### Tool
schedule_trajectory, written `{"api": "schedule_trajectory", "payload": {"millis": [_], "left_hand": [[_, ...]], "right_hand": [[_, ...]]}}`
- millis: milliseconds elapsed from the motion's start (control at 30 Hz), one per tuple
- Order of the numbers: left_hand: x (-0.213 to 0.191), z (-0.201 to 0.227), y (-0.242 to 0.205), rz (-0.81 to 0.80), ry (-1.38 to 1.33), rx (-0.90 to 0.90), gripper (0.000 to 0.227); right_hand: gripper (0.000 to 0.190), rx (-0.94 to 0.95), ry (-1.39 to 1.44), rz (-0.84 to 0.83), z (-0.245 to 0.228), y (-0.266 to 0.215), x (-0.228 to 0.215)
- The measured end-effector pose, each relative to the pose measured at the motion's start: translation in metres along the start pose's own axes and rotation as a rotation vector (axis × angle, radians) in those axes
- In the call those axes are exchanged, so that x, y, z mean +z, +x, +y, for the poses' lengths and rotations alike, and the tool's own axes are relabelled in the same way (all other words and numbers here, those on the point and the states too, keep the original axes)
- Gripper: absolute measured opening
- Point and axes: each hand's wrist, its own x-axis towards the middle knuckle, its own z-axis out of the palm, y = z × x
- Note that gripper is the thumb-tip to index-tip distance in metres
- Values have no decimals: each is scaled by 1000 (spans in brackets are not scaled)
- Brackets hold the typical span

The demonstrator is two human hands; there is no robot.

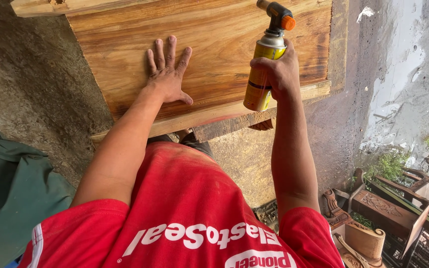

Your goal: The person attaches a torch head to a gas canister and moves the flame across the surface of a wooden board. They then apply the flame to the edges of a smaller wooden piece before resuming the torching of the board.

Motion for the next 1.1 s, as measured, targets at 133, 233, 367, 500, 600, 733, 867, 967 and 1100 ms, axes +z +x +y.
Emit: {"api": "schedule_trajectory", "payload": {"millis": [133, 233, 367, 500, 600, 733, 867, 967, 1100], "left_hand": [[-4, 2, -3, -4, -1, -3, 161], [-5, 3, -4, -4, -2, -6, 160], [-5, 3, -3, -3, -17, -10, 159], [-4, 3, -3, 8, 1, -10, 159], [-4, 2, -4, 25, -5, 0, 159], [-6, 5, -4, 22, -2, -9, 158], [-2, 2, -2, 16, -26, -14, 154], [-4, 2, -6, 26, -42, -16, 146], [-8, 4, -17, 64, -55, -15, 127]], "right_hand": [[62, -19, -21, -11, -4, 7, 3], [61, -27, -31, -18, -3, 12, 3], [61, -10, -32, 13, 3, 27, -8], [60, -27, 25, 57, 21, 48, -34], [58, -64, 82, 87, 23, 54, -51], [56, -96, 172, 95, 27, 52, -62], [57, -76, 243, 53, 24, 30, -43], [58, -64, 265, -17, 35, 10, -12], [61, -54, 293, -100, 39, -20, 32]]}}
